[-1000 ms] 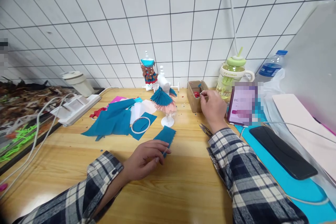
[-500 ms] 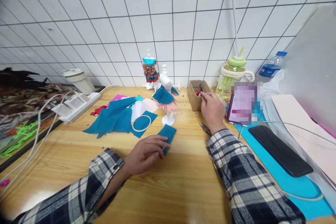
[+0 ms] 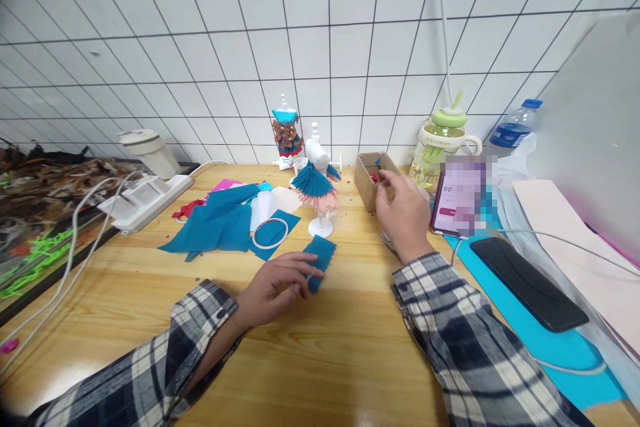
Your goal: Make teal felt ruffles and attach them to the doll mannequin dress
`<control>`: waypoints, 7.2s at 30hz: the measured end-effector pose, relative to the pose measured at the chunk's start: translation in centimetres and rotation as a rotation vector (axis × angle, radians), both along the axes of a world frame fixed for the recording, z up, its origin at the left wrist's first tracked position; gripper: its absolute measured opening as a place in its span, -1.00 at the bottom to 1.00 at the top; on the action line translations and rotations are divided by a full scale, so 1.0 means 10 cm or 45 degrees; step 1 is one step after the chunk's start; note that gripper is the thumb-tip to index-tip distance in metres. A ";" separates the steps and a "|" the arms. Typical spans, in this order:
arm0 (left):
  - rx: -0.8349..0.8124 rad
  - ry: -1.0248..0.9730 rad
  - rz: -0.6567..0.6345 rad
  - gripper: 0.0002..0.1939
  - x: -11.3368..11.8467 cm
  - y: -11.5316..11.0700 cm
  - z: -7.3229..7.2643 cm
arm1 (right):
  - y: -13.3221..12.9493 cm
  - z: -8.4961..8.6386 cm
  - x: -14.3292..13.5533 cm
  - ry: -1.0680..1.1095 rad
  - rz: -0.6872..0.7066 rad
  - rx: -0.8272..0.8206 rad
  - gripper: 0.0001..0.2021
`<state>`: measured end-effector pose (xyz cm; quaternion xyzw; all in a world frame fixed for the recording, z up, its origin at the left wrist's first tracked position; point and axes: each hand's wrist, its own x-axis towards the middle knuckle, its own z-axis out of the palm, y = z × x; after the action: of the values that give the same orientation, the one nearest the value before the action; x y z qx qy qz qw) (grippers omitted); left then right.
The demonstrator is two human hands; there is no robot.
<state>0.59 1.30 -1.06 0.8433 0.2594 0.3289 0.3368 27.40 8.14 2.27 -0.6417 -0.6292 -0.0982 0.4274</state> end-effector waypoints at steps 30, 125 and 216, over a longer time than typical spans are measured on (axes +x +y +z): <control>-0.207 0.058 -0.303 -0.74 0.04 0.02 0.05 | -0.99 -0.37 -0.64 0.524 1.090 -0.671 -0.87; 0.483 0.842 0.153 -0.59 0.77 0.23 -0.22 | -0.53 -0.51 0.08 -0.338 0.264 -0.676 -0.71; 0.144 0.721 0.257 -0.73 0.06 -0.15 -0.02 | -0.95 -0.43 -0.59 0.556 0.803 -0.599 -0.91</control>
<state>1.21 -0.23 -1.30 0.8888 0.4067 0.1264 0.1694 21.49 -1.33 -2.07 -0.5041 -0.6943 0.3203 0.4015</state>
